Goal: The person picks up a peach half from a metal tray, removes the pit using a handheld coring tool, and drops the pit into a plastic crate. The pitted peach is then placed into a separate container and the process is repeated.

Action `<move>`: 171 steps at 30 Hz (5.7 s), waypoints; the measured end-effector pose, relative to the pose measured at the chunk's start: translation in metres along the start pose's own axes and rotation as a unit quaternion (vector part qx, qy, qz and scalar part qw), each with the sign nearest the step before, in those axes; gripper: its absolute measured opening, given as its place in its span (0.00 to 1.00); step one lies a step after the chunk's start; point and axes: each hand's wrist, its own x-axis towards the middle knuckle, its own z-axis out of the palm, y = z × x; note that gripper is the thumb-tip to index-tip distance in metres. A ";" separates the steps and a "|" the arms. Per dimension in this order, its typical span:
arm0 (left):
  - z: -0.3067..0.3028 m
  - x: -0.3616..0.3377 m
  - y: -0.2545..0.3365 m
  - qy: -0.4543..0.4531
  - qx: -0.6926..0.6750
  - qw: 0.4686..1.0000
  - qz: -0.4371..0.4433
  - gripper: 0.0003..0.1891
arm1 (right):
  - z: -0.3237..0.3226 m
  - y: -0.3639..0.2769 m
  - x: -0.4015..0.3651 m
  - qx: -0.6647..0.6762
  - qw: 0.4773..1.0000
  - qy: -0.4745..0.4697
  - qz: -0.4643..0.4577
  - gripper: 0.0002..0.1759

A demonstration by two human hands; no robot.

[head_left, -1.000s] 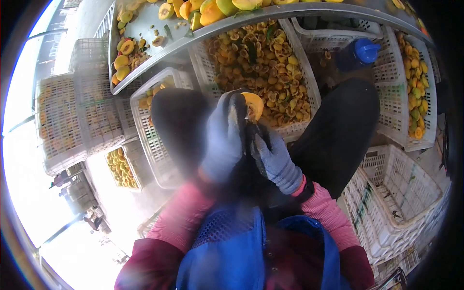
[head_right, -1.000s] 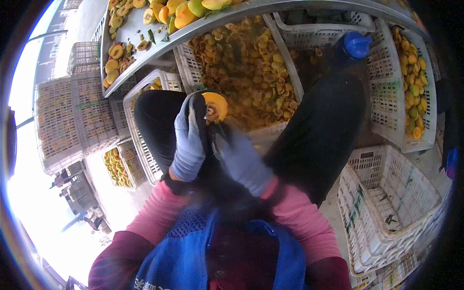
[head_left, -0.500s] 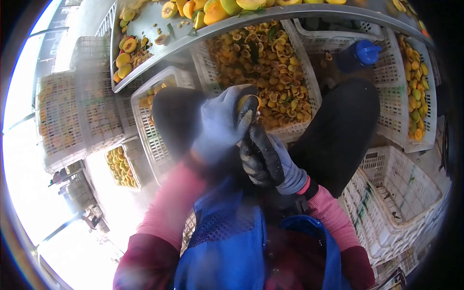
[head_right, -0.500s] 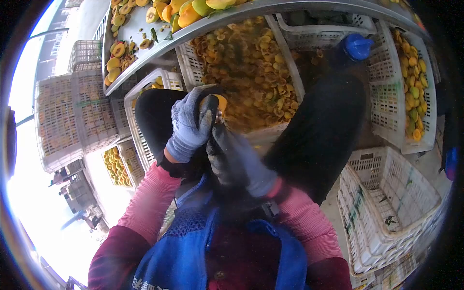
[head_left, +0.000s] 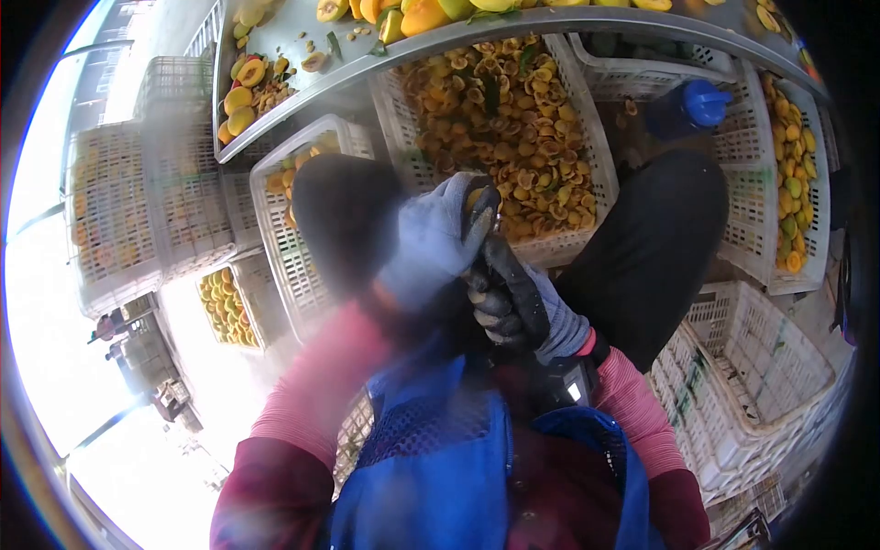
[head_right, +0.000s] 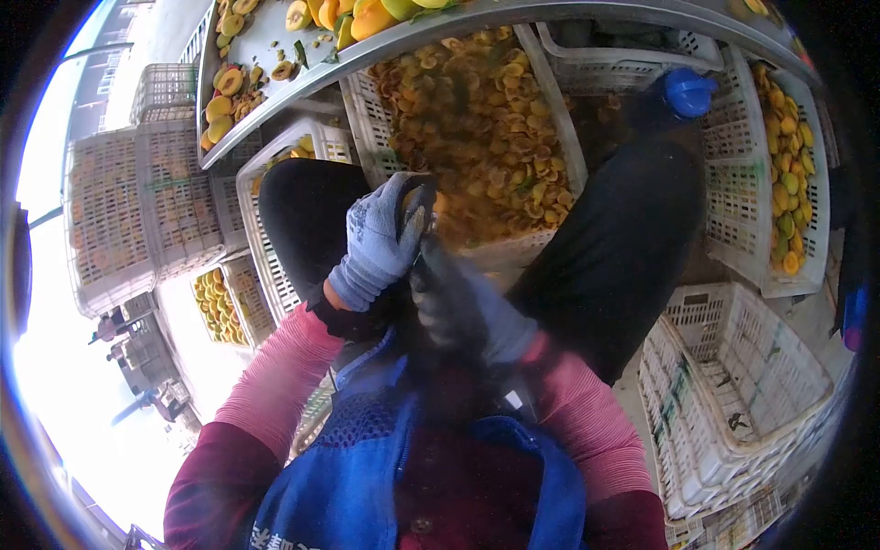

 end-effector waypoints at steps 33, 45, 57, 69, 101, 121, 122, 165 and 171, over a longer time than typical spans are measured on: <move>0.019 -0.020 0.016 0.127 -0.470 0.856 -0.173 0.15 | -0.024 0.012 0.022 0.163 0.934 -0.316 0.038 0.28; -0.014 -0.056 -0.031 0.173 -0.403 0.863 -0.250 0.17 | -0.036 0.011 0.026 0.130 0.920 -0.370 -0.006 0.26; -0.148 -0.008 -0.071 0.194 0.138 0.942 -0.237 0.19 | -0.052 0.011 0.031 0.114 0.978 -0.174 0.031 0.25; -0.062 0.240 -0.003 -0.030 0.216 0.964 0.153 0.34 | -0.014 -0.017 0.035 -0.165 0.960 0.169 -0.154 0.22; -0.003 0.000 0.013 0.160 -0.105 0.980 -0.057 0.14 | 0.014 -0.015 0.017 -0.306 0.805 0.145 -0.487 0.20; -0.003 -0.002 0.041 0.185 -0.271 0.942 -0.065 0.14 | 0.021 0.006 -0.005 -0.574 0.631 0.241 -0.462 0.22; -0.004 -0.002 0.043 0.167 -0.305 0.932 -0.103 0.14 | 0.021 0.006 -0.006 -0.567 0.635 0.227 -0.473 0.22; -0.141 0.010 -0.057 0.203 0.226 0.936 -0.178 0.18 | -0.044 -0.004 0.031 0.123 0.984 -0.128 -0.014 0.26; -0.071 0.171 -0.025 0.102 0.279 0.954 -0.032 0.25 | -0.029 -0.006 0.037 -0.097 0.973 0.167 -0.126 0.25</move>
